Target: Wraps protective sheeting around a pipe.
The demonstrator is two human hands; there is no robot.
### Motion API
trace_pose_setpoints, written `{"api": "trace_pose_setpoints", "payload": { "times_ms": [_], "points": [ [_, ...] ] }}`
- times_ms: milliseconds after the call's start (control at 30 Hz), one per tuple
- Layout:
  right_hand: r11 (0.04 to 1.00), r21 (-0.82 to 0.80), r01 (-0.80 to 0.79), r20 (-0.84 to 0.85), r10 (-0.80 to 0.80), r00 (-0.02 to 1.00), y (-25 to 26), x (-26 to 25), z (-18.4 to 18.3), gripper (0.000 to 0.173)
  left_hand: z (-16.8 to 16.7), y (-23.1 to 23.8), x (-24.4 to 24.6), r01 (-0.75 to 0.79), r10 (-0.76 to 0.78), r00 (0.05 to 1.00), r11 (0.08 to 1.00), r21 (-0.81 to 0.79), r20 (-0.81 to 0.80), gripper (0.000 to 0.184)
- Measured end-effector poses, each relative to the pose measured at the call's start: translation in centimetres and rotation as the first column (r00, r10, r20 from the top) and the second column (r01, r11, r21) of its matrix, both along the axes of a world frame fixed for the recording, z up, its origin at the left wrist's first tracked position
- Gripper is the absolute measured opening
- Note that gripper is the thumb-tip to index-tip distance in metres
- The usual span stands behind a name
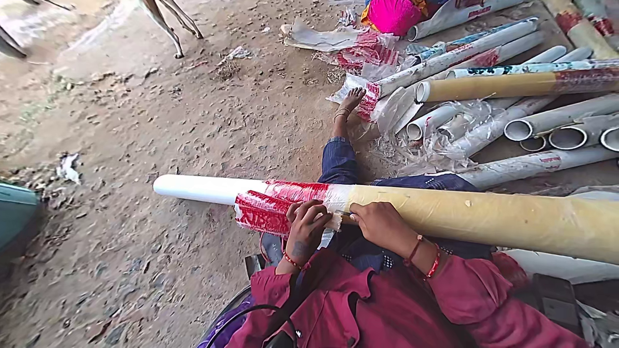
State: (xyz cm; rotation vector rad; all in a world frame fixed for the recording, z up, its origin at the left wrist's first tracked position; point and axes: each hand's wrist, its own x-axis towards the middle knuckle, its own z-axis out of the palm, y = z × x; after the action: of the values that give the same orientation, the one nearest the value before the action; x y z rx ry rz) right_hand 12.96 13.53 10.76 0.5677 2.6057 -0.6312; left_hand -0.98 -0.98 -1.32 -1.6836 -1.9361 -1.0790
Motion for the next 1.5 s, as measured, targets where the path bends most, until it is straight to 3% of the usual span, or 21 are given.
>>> {"api": "trace_pose_setpoints", "payload": {
  "times_ms": [167,533,800,1067,1500],
  "points": [
    [0.997,0.020,-0.071,0.115,0.068,0.991,-0.3,-0.6,1.0,0.030,0.3,-0.3,0.8,-0.115,0.115,0.992,0.993,0.003,0.052,0.017],
    [0.994,0.033,-0.100,0.066,0.098,0.993,-1.2,-0.3,0.5,0.023,0.3,-0.2,0.1,0.013,-0.017,0.985,1.000,0.019,0.171,0.014],
    [0.979,0.002,-0.203,0.052,0.203,0.978,-0.2,-1.1,1.2,0.022,1.1,-0.1,-0.9,0.087,-0.078,0.975,0.996,-0.036,0.206,0.014],
    [0.967,0.021,-0.252,0.026,0.252,0.967,-0.1,-1.7,1.1,0.020,1.9,0.5,-1.1,0.102,-0.080,0.967,0.992,-0.080,0.241,0.013],
    [0.993,-0.032,-0.117,0.069,0.119,0.991,-1.3,-0.6,1.3,0.021,1.8,0.6,-1.5,0.131,-0.101,0.958,0.987,-0.095,0.270,0.014]
  ]
}}
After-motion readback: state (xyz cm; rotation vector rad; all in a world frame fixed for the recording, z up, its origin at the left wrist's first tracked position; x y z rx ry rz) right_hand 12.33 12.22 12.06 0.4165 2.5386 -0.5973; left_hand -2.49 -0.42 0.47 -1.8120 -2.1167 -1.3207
